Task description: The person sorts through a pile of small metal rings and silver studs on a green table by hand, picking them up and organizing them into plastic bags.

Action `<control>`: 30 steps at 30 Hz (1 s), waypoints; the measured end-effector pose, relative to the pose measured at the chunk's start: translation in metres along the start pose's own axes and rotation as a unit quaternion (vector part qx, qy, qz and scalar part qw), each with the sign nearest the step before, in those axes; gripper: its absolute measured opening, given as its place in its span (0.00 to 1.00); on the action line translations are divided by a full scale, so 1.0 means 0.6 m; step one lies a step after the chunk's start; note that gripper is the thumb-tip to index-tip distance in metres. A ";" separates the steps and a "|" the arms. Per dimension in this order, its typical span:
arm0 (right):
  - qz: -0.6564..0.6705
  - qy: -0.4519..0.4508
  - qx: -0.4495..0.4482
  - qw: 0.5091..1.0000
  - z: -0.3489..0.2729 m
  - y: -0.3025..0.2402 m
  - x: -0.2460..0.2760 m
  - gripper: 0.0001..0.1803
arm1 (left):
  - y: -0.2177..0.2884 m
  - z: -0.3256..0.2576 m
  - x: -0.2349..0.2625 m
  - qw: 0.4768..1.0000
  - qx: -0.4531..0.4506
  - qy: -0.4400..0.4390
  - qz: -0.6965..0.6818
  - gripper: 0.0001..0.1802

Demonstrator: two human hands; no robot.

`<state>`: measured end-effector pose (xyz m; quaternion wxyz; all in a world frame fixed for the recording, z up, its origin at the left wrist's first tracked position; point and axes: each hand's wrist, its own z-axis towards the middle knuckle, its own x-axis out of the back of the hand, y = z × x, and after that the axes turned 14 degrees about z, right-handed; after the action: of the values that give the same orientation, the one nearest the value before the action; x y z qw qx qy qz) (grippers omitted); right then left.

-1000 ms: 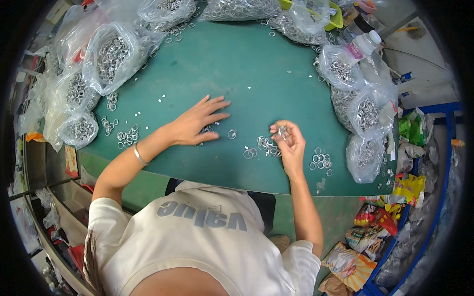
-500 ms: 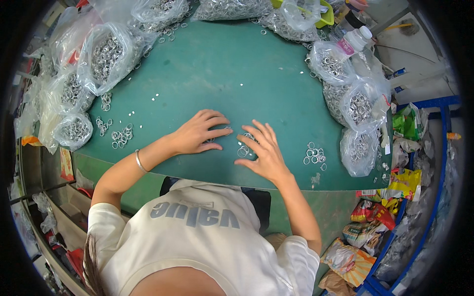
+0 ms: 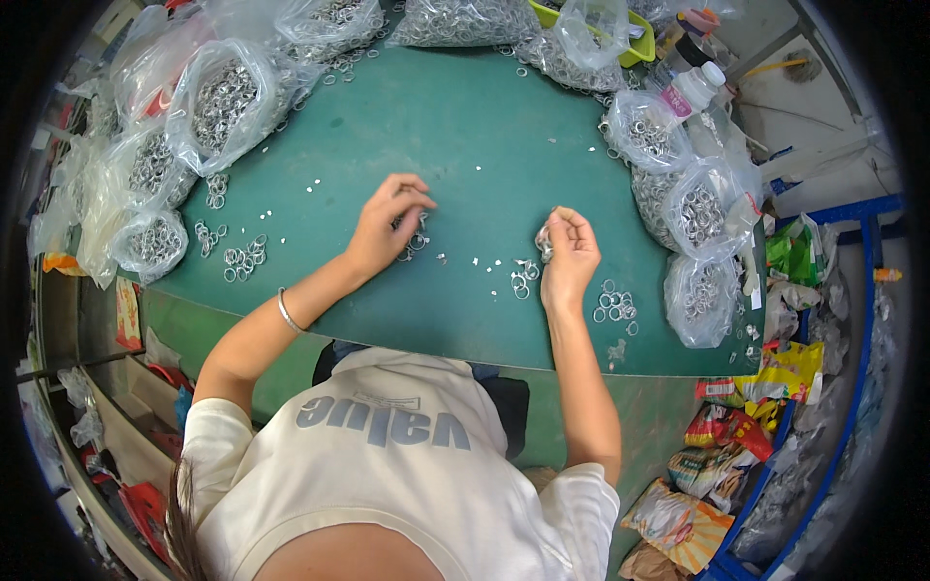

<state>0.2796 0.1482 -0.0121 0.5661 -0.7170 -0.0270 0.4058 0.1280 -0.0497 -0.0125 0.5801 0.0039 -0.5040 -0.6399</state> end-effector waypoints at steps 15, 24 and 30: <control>0.452 0.028 -0.281 0.846 0.008 0.029 -0.107 0.06 | 0.018 0.039 0.003 0.464 0.432 0.039 -0.772 0.14; 0.207 -0.012 -0.083 0.975 -0.071 0.067 -0.203 0.09 | 0.107 0.017 -0.039 0.572 0.437 0.236 -0.653 0.28; 0.120 -0.106 -0.006 0.987 -0.074 0.051 -0.224 0.07 | 0.110 0.033 -0.041 0.516 0.494 0.304 -0.630 0.15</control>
<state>0.2042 0.0351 0.0376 0.5029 -0.6715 -0.0034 0.5442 0.1731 -0.0072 0.0257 0.0472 0.8006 -0.3977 -0.4457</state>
